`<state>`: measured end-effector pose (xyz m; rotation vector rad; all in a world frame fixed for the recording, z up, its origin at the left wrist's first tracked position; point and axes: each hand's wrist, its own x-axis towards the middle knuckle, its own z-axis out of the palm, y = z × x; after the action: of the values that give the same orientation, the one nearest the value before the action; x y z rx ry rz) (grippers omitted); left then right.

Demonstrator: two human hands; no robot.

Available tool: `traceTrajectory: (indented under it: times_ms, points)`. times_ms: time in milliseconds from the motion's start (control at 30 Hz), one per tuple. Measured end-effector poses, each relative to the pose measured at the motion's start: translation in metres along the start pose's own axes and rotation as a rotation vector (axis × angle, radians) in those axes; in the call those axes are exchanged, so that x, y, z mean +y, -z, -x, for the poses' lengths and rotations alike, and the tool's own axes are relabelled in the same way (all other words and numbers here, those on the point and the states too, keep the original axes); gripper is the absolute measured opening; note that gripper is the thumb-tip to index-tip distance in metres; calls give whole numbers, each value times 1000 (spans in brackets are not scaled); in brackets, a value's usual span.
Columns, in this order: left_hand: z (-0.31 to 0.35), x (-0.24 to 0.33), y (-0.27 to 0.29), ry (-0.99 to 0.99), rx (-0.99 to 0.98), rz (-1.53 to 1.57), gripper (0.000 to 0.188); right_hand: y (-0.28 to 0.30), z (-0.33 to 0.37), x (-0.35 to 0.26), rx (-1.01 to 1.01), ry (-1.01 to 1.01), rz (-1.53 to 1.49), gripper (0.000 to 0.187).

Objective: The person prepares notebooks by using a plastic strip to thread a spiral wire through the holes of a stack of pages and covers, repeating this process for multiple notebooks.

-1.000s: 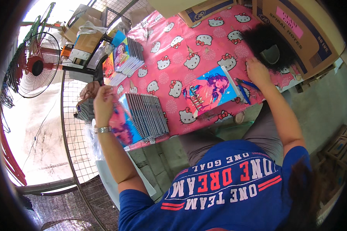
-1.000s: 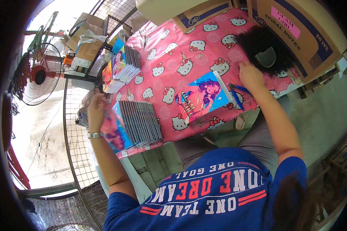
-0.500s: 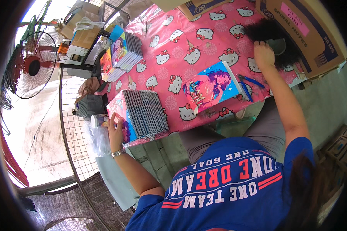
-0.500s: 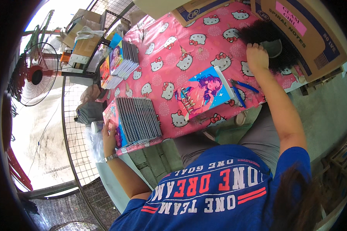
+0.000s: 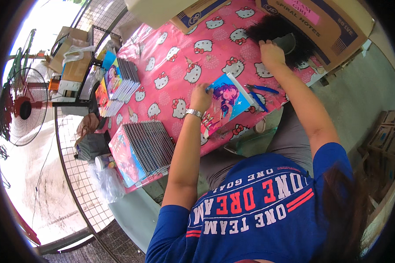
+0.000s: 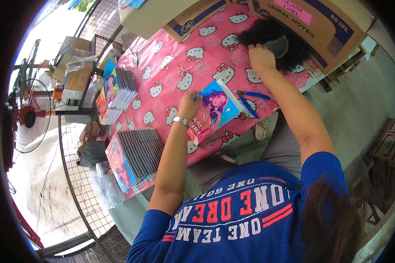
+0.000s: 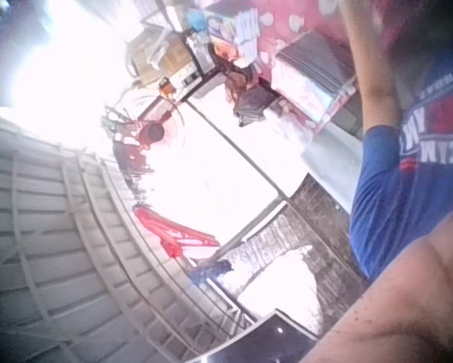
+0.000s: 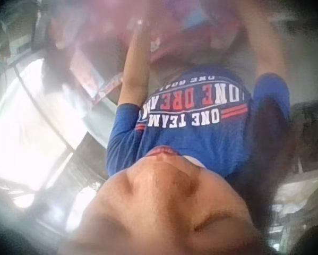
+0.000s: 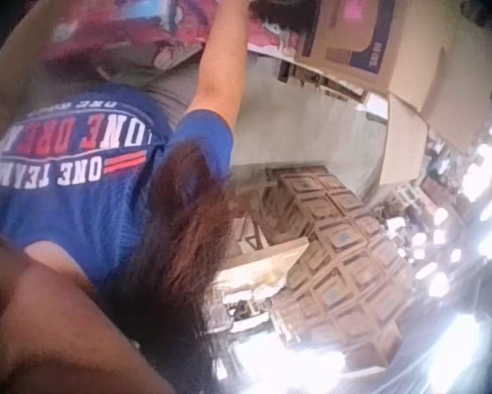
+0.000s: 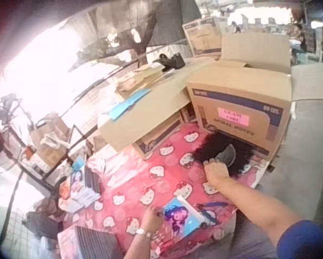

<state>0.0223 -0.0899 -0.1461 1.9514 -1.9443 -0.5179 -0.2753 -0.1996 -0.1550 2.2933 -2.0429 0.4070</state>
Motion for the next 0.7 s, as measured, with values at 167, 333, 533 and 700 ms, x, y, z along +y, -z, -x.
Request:
traceTrajectory:
  times_ms: [167,333,533,700]
  points:
    - [-9,-7,-15,145,-8,115,31,10,7,12,182,19,-479,29]
    - [18,-1,30,53,276,239,23,32,31,-14,3,218,-923,33]
    - [79,39,73,-464,232,-101,22,72,102,-24,-226,409,-1044,33]
    - [106,60,62,-433,297,-199,23,91,129,-44,-111,501,-1108,27]
